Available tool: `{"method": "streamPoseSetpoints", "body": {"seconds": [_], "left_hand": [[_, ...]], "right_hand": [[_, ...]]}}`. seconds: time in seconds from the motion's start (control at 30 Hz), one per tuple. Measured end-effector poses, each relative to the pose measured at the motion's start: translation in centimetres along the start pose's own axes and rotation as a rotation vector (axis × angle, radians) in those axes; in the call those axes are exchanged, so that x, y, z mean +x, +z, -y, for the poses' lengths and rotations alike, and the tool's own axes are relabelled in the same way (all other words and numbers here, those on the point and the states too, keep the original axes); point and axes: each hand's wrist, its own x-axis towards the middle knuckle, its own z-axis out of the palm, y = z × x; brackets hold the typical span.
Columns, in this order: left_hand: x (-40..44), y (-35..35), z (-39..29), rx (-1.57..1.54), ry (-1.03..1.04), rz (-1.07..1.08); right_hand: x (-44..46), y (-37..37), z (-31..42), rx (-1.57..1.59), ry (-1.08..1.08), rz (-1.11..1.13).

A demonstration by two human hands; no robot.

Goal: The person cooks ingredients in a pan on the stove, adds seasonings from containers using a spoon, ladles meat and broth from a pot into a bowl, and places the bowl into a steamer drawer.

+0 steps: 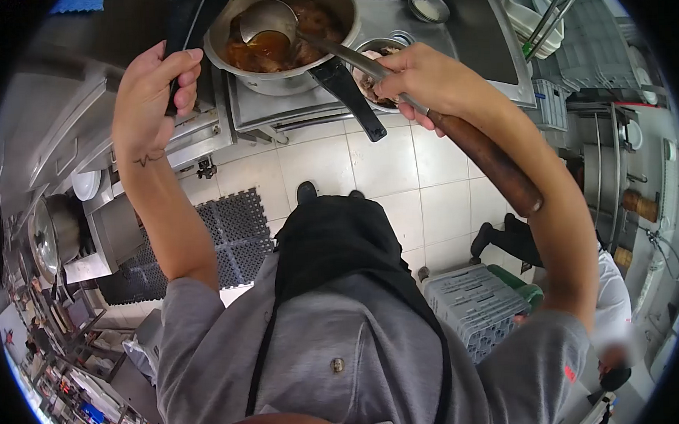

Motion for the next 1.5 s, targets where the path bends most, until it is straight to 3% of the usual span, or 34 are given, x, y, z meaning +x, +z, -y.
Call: {"method": "streamPoseSetpoints", "body": {"seconds": [0.3, 0.43, 0.53, 0.73, 0.97, 1.17, 1.37, 1.5], "left_hand": [[-3.7, 3.8, 1.2, -0.011, 0.005, -0.16], [-5.4, 6.2, 1.0, -0.027, -0.001, -0.284], [-6.3, 8.2, 0.8, 0.012, 0.002, -0.36], [-6.5, 10.2, 0.7, -0.003, 0.009, -0.423], [-4.8, 10.8, 1.9, -0.098, 0.007, -0.405], [-3.7, 10.9, 2.9, -0.12, 0.015, -0.358], [-3.0, 10.2, 3.7, -0.122, 0.001, -0.31], [-2.6, 9.6, 4.0, -0.118, -0.011, -0.299]], "right_hand": [[0.5, -2.1, -3.3, -0.016, -0.106, 0.03], [1.6, -3.9, -5.7, 0.291, -0.213, 0.235], [2.4, -4.9, -8.0, 0.74, -0.104, 0.447], [-0.1, -8.5, -11.4, 0.929, -0.226, 0.551], [-7.9, -12.8, -15.5, 0.828, -0.364, 0.325], [-11.6, -11.9, -19.7, 0.762, -0.339, 0.178], [-11.8, -8.0, -22.6, 0.693, -0.105, 0.028], [-12.0, -5.0, -23.7, 0.332, -0.064, -0.178]]}}
